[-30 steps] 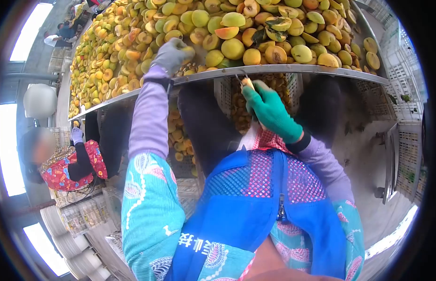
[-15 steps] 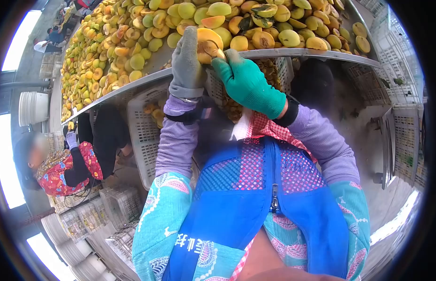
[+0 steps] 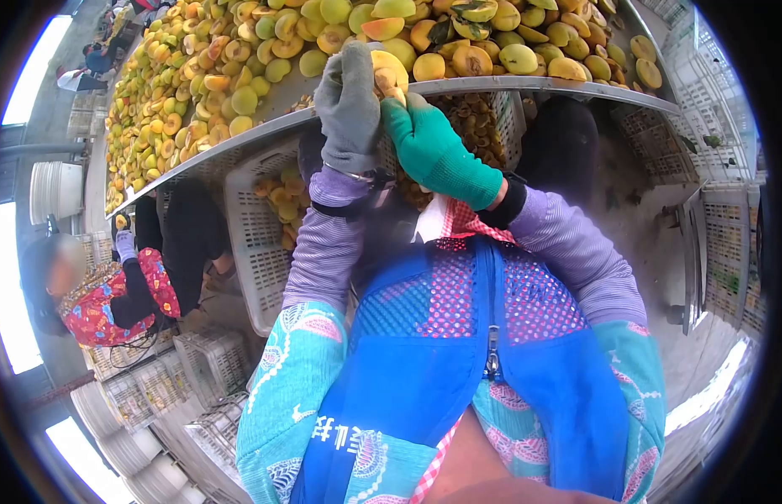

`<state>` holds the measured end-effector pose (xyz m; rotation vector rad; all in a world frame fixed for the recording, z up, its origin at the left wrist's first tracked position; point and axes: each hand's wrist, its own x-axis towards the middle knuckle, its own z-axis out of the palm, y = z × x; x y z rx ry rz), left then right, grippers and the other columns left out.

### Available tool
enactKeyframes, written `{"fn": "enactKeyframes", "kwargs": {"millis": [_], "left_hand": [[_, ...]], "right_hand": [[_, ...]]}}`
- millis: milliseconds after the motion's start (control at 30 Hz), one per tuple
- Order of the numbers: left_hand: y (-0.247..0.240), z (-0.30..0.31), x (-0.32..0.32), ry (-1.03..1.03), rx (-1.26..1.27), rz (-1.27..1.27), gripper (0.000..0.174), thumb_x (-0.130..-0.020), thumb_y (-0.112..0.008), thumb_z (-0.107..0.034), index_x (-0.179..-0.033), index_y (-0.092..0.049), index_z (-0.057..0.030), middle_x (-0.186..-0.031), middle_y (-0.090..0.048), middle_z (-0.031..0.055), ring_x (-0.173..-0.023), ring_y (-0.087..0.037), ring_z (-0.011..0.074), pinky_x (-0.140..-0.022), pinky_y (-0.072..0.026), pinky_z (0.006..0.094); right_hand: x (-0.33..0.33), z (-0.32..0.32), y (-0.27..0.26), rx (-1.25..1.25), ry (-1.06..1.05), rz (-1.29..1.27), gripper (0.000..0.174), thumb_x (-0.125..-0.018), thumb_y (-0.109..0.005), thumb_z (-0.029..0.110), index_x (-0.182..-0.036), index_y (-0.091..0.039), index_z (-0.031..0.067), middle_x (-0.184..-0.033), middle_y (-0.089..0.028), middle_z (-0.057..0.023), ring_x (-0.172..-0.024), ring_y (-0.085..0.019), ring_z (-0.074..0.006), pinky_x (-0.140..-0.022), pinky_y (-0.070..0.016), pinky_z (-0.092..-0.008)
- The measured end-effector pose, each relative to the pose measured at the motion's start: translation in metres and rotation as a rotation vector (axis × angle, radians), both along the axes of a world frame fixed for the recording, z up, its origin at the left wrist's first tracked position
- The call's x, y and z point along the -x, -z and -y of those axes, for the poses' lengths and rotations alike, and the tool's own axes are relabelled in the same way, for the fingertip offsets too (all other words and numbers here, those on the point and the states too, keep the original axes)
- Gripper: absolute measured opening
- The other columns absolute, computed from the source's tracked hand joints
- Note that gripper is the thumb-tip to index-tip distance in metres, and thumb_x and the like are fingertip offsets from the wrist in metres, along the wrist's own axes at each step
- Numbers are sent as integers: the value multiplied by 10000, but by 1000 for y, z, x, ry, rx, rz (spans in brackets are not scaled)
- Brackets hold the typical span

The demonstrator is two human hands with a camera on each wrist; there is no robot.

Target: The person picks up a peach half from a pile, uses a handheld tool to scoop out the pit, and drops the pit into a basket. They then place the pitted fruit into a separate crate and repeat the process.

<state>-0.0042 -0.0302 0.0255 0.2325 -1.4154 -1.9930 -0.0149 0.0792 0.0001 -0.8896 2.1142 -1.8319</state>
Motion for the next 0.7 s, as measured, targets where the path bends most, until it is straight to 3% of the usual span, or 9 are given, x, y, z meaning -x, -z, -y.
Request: {"fn": "enactKeyframes", "kwargs": {"millis": [100,200,300,367,400,500,600,633,700], "left_hand": [[6,0,-5,-17,12,40,307,-957,-574,-288,-970,-633,13,-840,-660,99,-696,-630,152,-617,-526,272],[8,2,-7,21,-4,47,287,-951,-584,-262,-990,-626,19,-844,-661,99,-692,-631,152,-616,-526,273],[4,12,-15,210,4,186,331,-960,-535,-301,-1041,-623,8,-865,-665,84,-682,-631,139,-572,-503,245],[-3,25,-23,364,25,330,389,-973,-481,-351,-1081,-622,-5,-884,-669,71,-671,-632,127,-528,-480,217],[-5,30,-26,342,258,368,408,-974,-462,-368,-1092,-621,-11,-893,-668,69,-668,-632,124,-513,-471,211],[-15,42,-28,394,599,518,366,-961,-464,-311,-1141,-595,-20,-968,-650,75,-757,-631,138,-577,-478,228],[-15,40,-35,578,197,613,305,-924,-550,-129,-1205,-537,-14,-1078,-616,100,-940,-633,180,-766,-533,291],[-6,31,-38,583,84,539,321,-918,-555,-125,-1217,-526,-13,-1077,-616,105,-934,-636,185,-770,-536,295],[-1,8,-40,537,-133,344,367,-897,-586,-141,-1225,-497,-1,-1084,-607,134,-916,-647,228,-795,-543,325]], "right_hand": [[-7,-2,-18,-51,-54,264,317,-986,-488,280,-962,-565,-27,-687,-576,-149,-625,-543,-231,-587,-451,-375],[-3,2,3,-4,-30,140,365,-994,-470,327,-968,-571,-22,-670,-567,-94,-623,-540,-196,-575,-446,-353],[23,-19,-11,-18,-351,464,414,-979,-481,377,-1021,-572,-25,-671,-604,-120,-546,-575,-193,-496,-456,-342],[43,-35,-19,-112,-423,201,427,-982,-474,392,-1079,-590,-8,-662,-571,-50,-562,-525,-130,-514,-441,-291],[46,-37,-13,-107,-406,-33,426,-985,-468,392,-1088,-591,-3,-656,-559,-36,-566,-516,-115,-512,-431,-272],[40,-37,-19,-102,-311,262,401,-985,-470,375,-1047,-589,-3,-657,-562,-45,-568,-527,-124,-511,-434,-298],[47,-32,-18,51,-83,291,391,-980,-482,370,-1010,-575,-9,-657,-556,-46,-585,-534,-148,-530,-447,-355],[45,-37,-28,25,-53,275,378,-978,-485,366,-987,-563,-4,-678,-596,-100,-606,-595,-247,-560,-458,-420],[27,-41,-17,-20,-1,103,367,-974,-494,364,-993,-562,5,-708,-613,-155,-640,-611,-326,-567,-457,-439]]}}
